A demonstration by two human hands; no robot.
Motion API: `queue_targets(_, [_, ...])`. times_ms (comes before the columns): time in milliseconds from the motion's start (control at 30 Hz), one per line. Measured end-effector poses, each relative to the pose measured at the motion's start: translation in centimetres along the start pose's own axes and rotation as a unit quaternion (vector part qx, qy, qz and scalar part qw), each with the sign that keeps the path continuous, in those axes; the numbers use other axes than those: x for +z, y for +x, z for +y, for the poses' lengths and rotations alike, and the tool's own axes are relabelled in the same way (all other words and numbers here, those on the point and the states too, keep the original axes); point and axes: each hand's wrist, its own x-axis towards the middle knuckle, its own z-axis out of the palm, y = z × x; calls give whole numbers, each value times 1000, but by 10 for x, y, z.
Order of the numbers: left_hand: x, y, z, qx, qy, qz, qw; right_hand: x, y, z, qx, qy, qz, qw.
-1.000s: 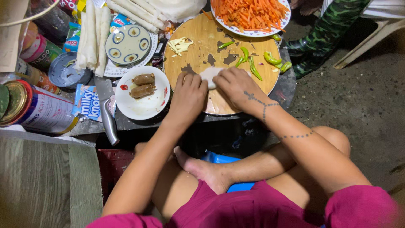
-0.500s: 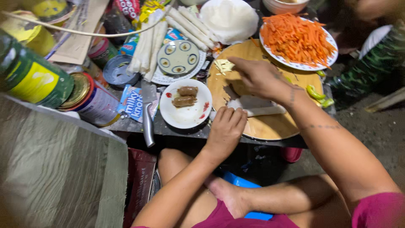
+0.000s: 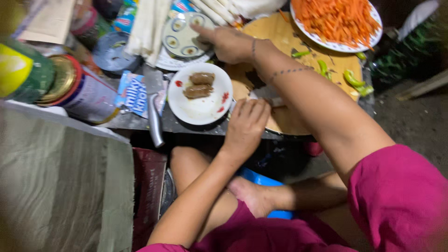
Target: The person places a piece of meat and a green pepper onto a wrapper on a wooden cutting board and then rolls the wrapper around the ingredients.
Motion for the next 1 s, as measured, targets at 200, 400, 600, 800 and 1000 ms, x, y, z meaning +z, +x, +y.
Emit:
queue_targets(200, [2,5,-2,-12,27,0,1000,-56,-122,-5,-12,241,79,967])
queue_targets(400, [3,8,-2,13,43,-5,999,-51,-228,-41,58,43,100,992])
queue_targets(600, [2,8,4,8,66,-16,998,-38,-236,-44,-4,-164,102,981])
queue_targets(800, [3,6,9,5,77,-14,997,-34,-202,-40,-81,-167,80,979])
queue_targets(1000, [2,6,13,-13,55,7,998,-33,-124,-15,-19,-128,121,984])
